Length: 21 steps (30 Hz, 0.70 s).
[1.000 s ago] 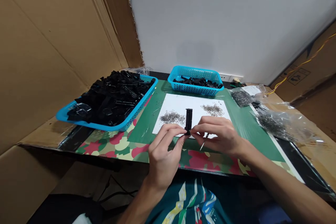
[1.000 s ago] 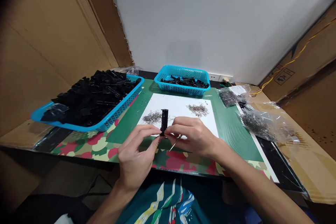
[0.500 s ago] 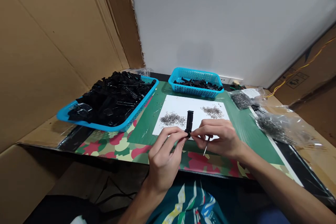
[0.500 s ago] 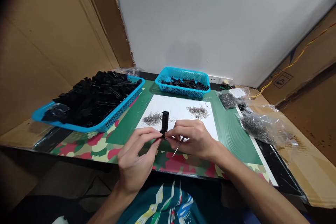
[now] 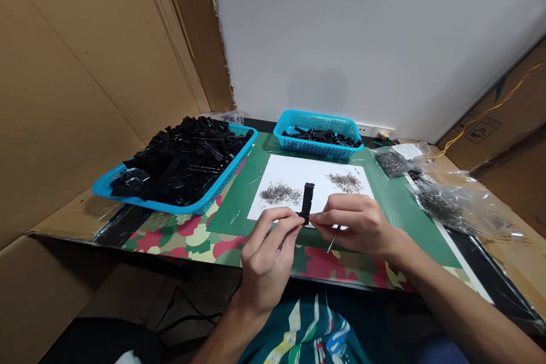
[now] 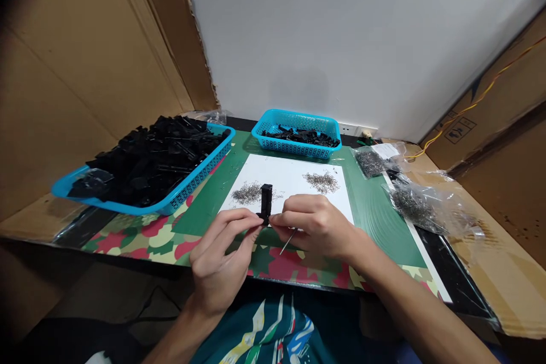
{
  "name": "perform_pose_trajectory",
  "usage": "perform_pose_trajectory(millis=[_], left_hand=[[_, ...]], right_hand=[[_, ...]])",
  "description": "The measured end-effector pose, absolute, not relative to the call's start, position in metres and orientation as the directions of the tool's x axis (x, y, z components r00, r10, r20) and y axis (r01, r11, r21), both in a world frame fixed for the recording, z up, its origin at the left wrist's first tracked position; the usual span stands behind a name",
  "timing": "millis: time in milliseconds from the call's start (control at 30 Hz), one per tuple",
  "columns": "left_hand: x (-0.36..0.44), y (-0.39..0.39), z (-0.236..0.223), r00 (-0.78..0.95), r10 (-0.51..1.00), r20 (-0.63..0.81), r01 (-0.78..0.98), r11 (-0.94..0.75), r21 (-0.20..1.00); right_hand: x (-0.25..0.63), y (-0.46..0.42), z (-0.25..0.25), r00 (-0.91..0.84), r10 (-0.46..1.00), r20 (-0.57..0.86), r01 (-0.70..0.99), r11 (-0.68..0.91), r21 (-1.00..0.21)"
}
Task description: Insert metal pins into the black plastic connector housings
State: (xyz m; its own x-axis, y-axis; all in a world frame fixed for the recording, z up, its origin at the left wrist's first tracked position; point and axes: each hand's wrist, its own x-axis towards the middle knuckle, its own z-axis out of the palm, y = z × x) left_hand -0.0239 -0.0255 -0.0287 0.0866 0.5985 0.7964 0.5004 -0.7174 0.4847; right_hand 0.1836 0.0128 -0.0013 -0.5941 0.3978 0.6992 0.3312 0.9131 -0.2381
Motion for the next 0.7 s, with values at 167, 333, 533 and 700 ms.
perform_pose_trajectory(millis=[167, 333, 533, 700], left_hand=[[-0.024, -0.021, -0.026, 0.084, 0.669, 0.739, 0.468, -0.681, 0.564], [-0.026, -0.016, -0.025, 0.091, 0.753, 0.652, 0.392, -0.629, 0.671], [-0.026, -0.014, -0.026, 0.125, 0.768, 0.628, 0.378, -0.623, 0.685], [-0.026, -0.013, -0.027, 0.128, 0.757, 0.640, 0.404, -0.629, 0.664]], right_hand=[[0.188, 0.013, 0.004, -0.613, 0.428, 0.665, 0.351, 0.901, -0.257], [0.192, 0.017, 0.007, -0.561, 0.495, 0.664, 0.389, 0.865, -0.316], [0.191, 0.018, 0.007, -0.546, 0.522, 0.655, 0.340, 0.853, -0.396], [0.192, 0.015, 0.011, -0.535, 0.597, 0.598, 0.359, 0.801, -0.479]])
